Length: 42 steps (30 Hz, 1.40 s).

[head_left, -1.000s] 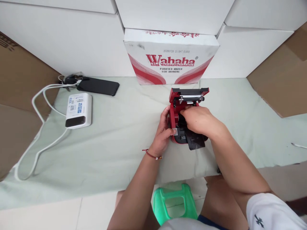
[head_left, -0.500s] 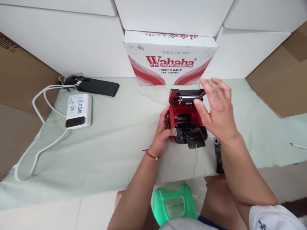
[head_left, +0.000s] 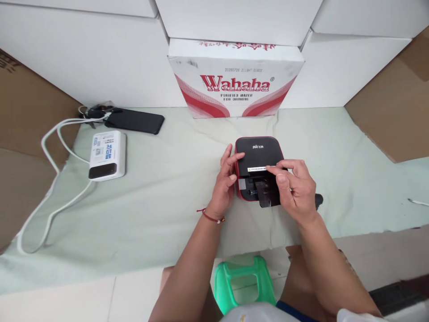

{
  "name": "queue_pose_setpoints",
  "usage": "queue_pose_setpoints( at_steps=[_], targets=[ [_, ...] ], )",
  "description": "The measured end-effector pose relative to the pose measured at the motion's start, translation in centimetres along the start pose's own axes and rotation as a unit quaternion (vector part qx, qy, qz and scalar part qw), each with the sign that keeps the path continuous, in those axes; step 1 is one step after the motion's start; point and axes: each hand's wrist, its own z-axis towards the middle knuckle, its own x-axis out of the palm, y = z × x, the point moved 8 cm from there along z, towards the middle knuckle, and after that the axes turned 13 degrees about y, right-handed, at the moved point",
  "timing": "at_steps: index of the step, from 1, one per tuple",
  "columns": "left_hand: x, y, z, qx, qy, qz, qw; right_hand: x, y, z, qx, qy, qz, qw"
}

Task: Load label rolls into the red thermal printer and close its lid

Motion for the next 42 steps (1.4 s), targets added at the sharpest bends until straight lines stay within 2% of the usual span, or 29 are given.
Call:
queue_pose_setpoints(
  at_steps=[6,14,20,26,32,42],
  targets=[
    [-0.9,0.8,0.1,-0.039,-0.038,0.030,0.998,0.4,-1.4,-1.7,-0.098,-0.054,0.045,0.993],
    [-0.5,0.0,0.2,-0.012,-0.038,0.021,0.999,0.4,-1.7,-1.7,-0.066,-0.085,0.068,0.992],
    [-0.6,0.3,0.1,-0.014,-0.036,0.016,0.999,0.7,-1.6,-1.5,-0.043,-0.068,0.089,0.993],
    [-0.7,0.6,-0.4,-0.019,-0.033,0.001,0.999,0.6,-1.3,-2.5,-0.056,-0.057,0.113,0.990],
    [-0.8,0.1,-0.2,-0.019,-0.025,-0.031,0.999,-0.1,0.7,-3.5,-0.109,-0.067,0.049,0.990],
    [-1.7,0.7,-1.0,-0.071,0.012,-0.026,0.997,0.0,1.2,-3.2,-0.128,-0.080,0.072,0.986]
  ],
)
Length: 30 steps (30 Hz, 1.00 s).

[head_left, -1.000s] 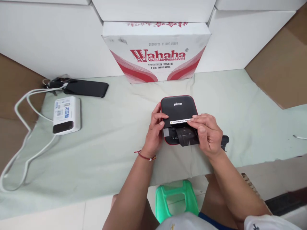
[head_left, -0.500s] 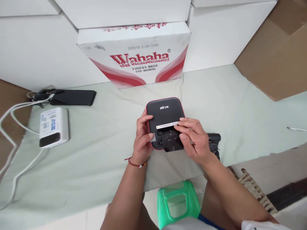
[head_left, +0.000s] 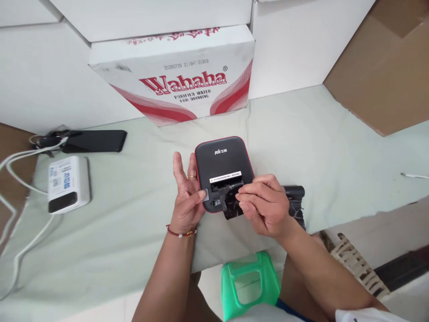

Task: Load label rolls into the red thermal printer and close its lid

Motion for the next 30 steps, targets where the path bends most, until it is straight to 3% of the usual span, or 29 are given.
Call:
queue_pose_setpoints(
  at_steps=[7,12,15,17,20,23,27,28,30],
  targets=[
    [0.2,0.8,0.3,0.012,0.010,0.015,1.000,-0.4,-0.2,1.0,0.003,-0.004,0.015,1.000],
    [0.9,1.8,0.3,0.017,0.006,0.000,1.000,-0.8,-3.0,3.4,0.149,0.105,0.099,0.978],
    [1.1,2.0,0.3,0.015,0.005,-0.008,1.000,-0.1,-4.5,5.7,0.227,0.193,0.027,0.954],
    [1.1,2.0,0.4,0.015,-0.001,-0.011,1.000,1.5,-4.9,7.6,0.245,0.292,-0.081,0.921],
    [1.1,1.8,0.5,0.021,-0.010,-0.022,0.999,4.5,-5.6,9.4,0.260,0.442,-0.231,0.827],
    [1.4,1.7,0.8,0.033,-0.003,-0.026,0.999,6.7,-6.0,10.5,0.255,0.506,-0.286,0.773],
    [1.6,1.6,1.1,0.042,0.002,-0.025,0.999,7.5,-6.5,10.1,0.243,0.512,-0.299,0.768],
    [1.5,1.6,1.1,0.042,-0.002,-0.027,0.999,7.1,-6.5,9.8,0.242,0.499,-0.297,0.777],
    [1.5,1.5,1.1,0.042,-0.009,-0.027,0.999,5.5,-5.8,9.4,0.230,0.446,-0.262,0.824]
  ],
)
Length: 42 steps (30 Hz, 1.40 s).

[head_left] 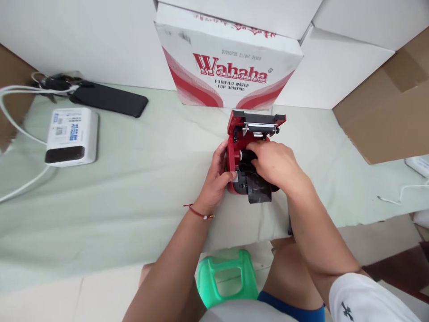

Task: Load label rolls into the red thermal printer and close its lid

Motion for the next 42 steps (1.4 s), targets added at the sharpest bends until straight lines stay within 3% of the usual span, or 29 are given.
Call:
queue_pose_setpoints(
  at_steps=[3,5,8,11,14,16,19,22,28,30,32,36,39,42],
  targets=[
    [0.2,-0.2,0.0,0.006,0.003,0.001,1.000,-1.6,-1.5,-4.9,-0.076,-0.108,0.167,0.977],
    [0.3,-0.3,0.0,0.008,0.007,-0.006,1.000,-1.6,-4.2,-8.6,-0.068,-0.139,0.303,0.940],
    [0.2,-0.2,0.0,0.004,0.005,-0.018,1.000,0.6,-9.1,-13.2,-0.001,-0.151,0.437,0.887],
    [0.1,-0.1,0.0,0.001,0.001,-0.018,1.000,5.0,-12.3,-14.8,0.053,-0.106,0.494,0.861],
    [0.1,-0.1,0.0,-0.004,-0.002,-0.014,1.000,9.4,-12.7,-14.4,0.094,-0.037,0.483,0.870],
    [0.0,-0.2,0.0,-0.007,-0.007,-0.011,1.000,10.9,-12.0,-13.8,0.094,-0.016,0.457,0.884],
    [0.0,-0.3,0.1,-0.007,-0.014,-0.012,1.000,10.5,-11.7,-14.0,0.084,-0.063,0.394,0.913],
    [-0.1,-0.2,0.1,-0.010,-0.014,-0.014,1.000,9.5,-13.1,-15.1,0.104,-0.139,0.291,0.941],
    [0.1,-0.3,0.3,-0.002,0.002,-0.006,1.000,12.0,-14.8,-14.6,0.110,-0.053,0.150,0.981],
    [0.1,-0.4,0.3,-0.002,0.000,-0.006,1.000,11.4,-14.6,-14.8,0.092,-0.018,0.140,0.986],
    [0.2,-0.4,0.3,-0.004,-0.001,-0.004,1.000,9.8,-13.5,-15.6,0.025,0.055,0.173,0.983],
    [0.3,-0.5,0.4,-0.003,-0.009,0.004,1.000,2.5,-10.1,-17.8,-0.134,0.132,0.236,0.953],
    [0.2,-0.6,0.4,0.004,-0.024,-0.001,1.000,-1.9,-7.0,-16.6,-0.202,0.141,0.258,0.934],
    [0.3,-0.5,0.5,0.004,-0.015,-0.006,1.000,-3.6,-4.7,-12.0,-0.190,0.073,0.250,0.947]
  ],
)
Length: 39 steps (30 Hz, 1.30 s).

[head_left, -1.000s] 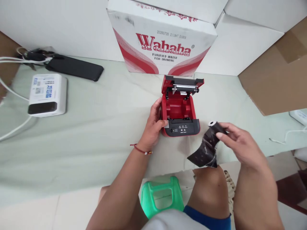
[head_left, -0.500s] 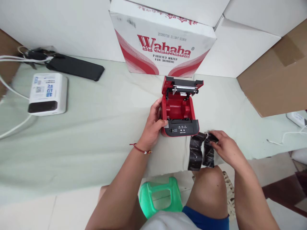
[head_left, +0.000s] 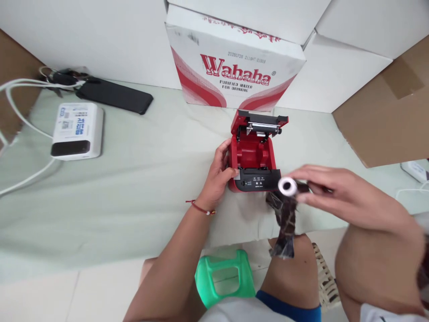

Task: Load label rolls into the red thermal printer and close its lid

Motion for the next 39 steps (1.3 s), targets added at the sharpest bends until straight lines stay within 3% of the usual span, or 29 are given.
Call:
queue_pose_setpoints(
  at_steps=[4,9,14,17,19,23,27,30,33,35,39],
  targets=[
    [0.0,0.1,0.0,-0.001,0.010,0.002,1.000,0.2,-0.4,7.1,0.061,-0.068,-0.116,0.989],
    [-0.1,0.2,0.0,-0.003,0.015,0.028,0.999,1.8,-0.5,12.2,0.207,0.030,-0.260,0.943],
    [-0.1,0.4,0.1,-0.009,0.025,0.034,0.999,2.7,-0.8,14.1,0.245,0.092,-0.283,0.923],
    [-0.1,0.5,0.1,-0.006,0.030,0.044,0.999,2.9,-1.1,14.2,0.220,0.093,-0.253,0.938],
    [-0.1,0.6,0.1,-0.003,0.029,0.041,0.999,2.7,-0.6,13.5,0.153,0.070,-0.210,0.963],
    [-0.1,0.7,0.2,-0.010,0.026,0.028,0.999,3.1,0.9,9.7,-0.006,0.036,-0.117,0.992],
    [-0.1,0.6,0.2,-0.006,0.021,0.021,1.000,3.4,1.9,5.6,-0.085,-0.023,-0.090,0.992],
    [0.0,0.4,0.1,-0.004,0.020,0.021,1.000,0.8,2.6,3.8,-0.085,-0.194,-0.086,0.974],
    [0.1,0.2,0.0,-0.006,0.018,0.024,1.000,-2.3,2.6,3.1,-0.043,-0.367,-0.164,0.915],
    [0.1,0.1,0.0,-0.005,0.014,0.021,1.000,-3.1,1.8,4.3,-0.019,-0.387,-0.221,0.895],
    [0.1,0.0,0.0,0.008,0.017,0.012,1.000,-2.3,-0.7,7.5,-0.022,-0.317,-0.251,0.914]
  ],
)
